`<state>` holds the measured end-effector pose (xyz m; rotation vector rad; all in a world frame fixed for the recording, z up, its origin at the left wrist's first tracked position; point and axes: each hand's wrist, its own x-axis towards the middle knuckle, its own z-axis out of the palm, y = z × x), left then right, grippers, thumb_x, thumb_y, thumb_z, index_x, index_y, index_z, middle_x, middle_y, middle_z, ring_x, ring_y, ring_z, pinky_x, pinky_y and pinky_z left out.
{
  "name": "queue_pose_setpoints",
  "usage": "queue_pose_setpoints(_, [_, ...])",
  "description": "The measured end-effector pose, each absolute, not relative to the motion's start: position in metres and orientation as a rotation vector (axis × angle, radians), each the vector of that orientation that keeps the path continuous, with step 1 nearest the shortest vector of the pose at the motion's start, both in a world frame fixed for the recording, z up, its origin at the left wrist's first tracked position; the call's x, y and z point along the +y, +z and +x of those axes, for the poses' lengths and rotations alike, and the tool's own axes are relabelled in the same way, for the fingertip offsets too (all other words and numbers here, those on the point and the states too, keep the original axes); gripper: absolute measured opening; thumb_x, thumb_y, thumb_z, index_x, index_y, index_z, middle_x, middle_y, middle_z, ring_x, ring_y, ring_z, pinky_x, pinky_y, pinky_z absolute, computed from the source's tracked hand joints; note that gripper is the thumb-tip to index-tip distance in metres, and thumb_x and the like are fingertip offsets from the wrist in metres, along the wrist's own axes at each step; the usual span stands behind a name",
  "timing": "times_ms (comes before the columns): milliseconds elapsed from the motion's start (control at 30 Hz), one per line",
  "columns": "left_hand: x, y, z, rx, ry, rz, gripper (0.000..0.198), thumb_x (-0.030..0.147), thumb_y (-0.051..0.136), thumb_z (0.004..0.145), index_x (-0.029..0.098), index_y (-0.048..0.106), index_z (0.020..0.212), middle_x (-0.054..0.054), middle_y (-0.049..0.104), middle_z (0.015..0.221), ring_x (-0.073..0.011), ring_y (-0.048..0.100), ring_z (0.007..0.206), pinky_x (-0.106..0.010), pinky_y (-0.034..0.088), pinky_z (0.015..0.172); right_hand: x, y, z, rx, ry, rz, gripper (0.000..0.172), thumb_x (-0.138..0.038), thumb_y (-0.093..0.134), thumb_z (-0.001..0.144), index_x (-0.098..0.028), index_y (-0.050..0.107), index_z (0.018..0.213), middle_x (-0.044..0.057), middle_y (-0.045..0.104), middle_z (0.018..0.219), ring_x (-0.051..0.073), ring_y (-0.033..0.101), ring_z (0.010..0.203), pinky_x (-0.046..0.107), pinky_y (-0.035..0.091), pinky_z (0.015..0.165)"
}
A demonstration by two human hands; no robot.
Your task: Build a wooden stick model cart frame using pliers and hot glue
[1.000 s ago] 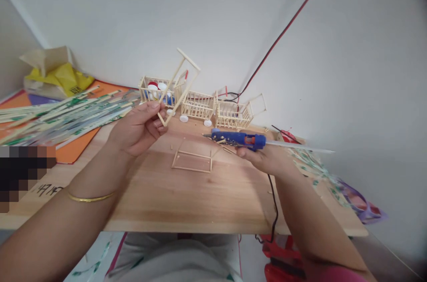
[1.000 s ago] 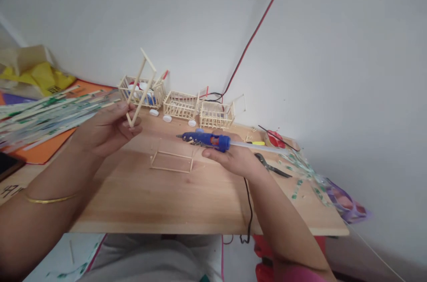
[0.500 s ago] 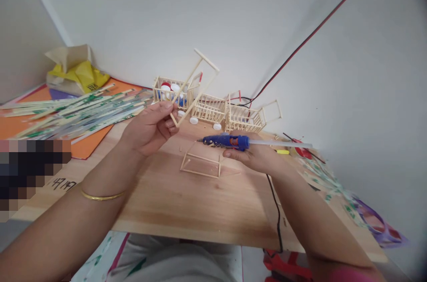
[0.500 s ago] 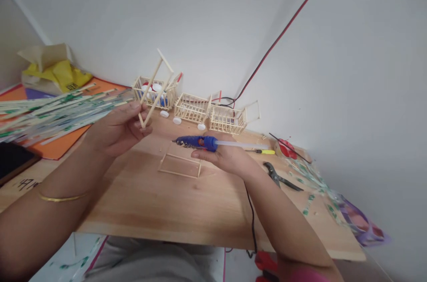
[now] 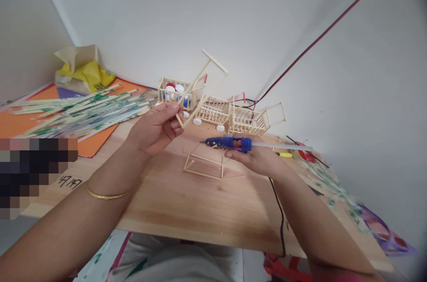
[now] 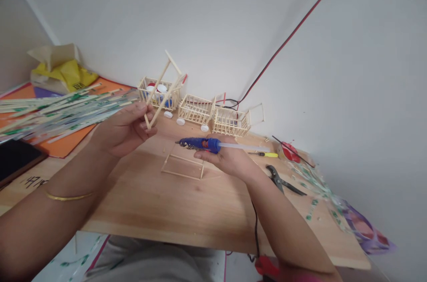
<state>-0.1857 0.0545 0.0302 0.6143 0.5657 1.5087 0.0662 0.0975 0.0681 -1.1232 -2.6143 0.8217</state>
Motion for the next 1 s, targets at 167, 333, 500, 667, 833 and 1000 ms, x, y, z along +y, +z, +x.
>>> queue_pose_setpoints(167, [0.056,0.026,-0.184,0.603,1.498,0.589,0.005,0.017,0.062,0.078,0.014,0.061,0.074,0.001,0.058,0.069,-0.0052,0.049,0.052,-0.019,0.045,0.051,0.097,0.066,0.068,-2.594,0.783,-1.147,0.034,-0.049,0.060,0.078,-0.022,0.069,0.097,0.002,0.069,0.084,0.019,0.063,0.076,0.028,0.049,0.067])
queue_pose_setpoints(333, [0.060,0.017,-0.183,0.694,1.349,0.486,0.009,0.023,0.062,0.078,0.015,0.059,0.075,-0.001,0.061,0.077,-0.0100,0.056,0.066,-0.024,0.048,0.059,0.095,0.066,0.068,-2.579,0.802,-1.124,0.033,-0.048,0.059,0.079,-0.021,0.068,0.097,0.003,0.069,0.083,0.019,0.062,0.075,0.028,0.049,0.066])
queue_pose_setpoints(500, [0.059,0.019,-0.181,0.808,1.259,0.418,0.008,0.024,0.062,0.078,0.016,0.060,0.077,-0.003,0.062,0.084,-0.0131,0.058,0.073,-0.025,0.047,0.058,0.095,0.066,0.069,-2.612,0.753,-1.130,0.031,-0.051,0.058,0.079,-0.021,0.067,0.085,0.001,0.067,0.077,0.018,0.060,0.068,0.026,0.046,0.061])
queue_pose_setpoints(667, [0.055,0.024,-0.178,0.837,1.111,0.492,0.014,0.029,0.062,0.078,0.015,0.062,0.079,-0.008,0.063,0.088,-0.0176,0.060,0.079,-0.030,0.050,0.061,0.095,0.065,0.071,-2.612,0.765,-1.119,0.031,-0.051,0.059,0.078,-0.022,0.066,0.088,0.002,0.066,0.078,0.018,0.059,0.069,0.027,0.046,0.062])
queue_pose_setpoints(833, [0.055,0.020,-0.176,0.789,1.093,0.504,0.014,0.029,0.066,0.076,0.016,0.062,0.079,-0.009,0.064,0.089,-0.0213,0.060,0.085,-0.044,0.054,0.071,0.091,0.070,0.071,-2.637,0.732,-1.092,0.031,-0.052,0.057,0.079,-0.021,0.062,0.083,0.001,0.062,0.072,0.016,0.056,0.066,0.026,0.044,0.061])
queue_pose_setpoints(1000, [0.057,0.014,-0.179,0.757,1.089,0.526,0.018,0.032,0.068,0.074,0.016,0.062,0.078,-0.009,0.063,0.091,-0.0235,0.059,0.089,-0.052,0.053,0.074,0.087,0.080,0.075,-2.625,0.727,-1.030,0.030,-0.050,0.056,0.081,-0.020,0.060,0.080,0.002,0.060,0.072,0.017,0.055,0.067,0.026,0.043,0.060])
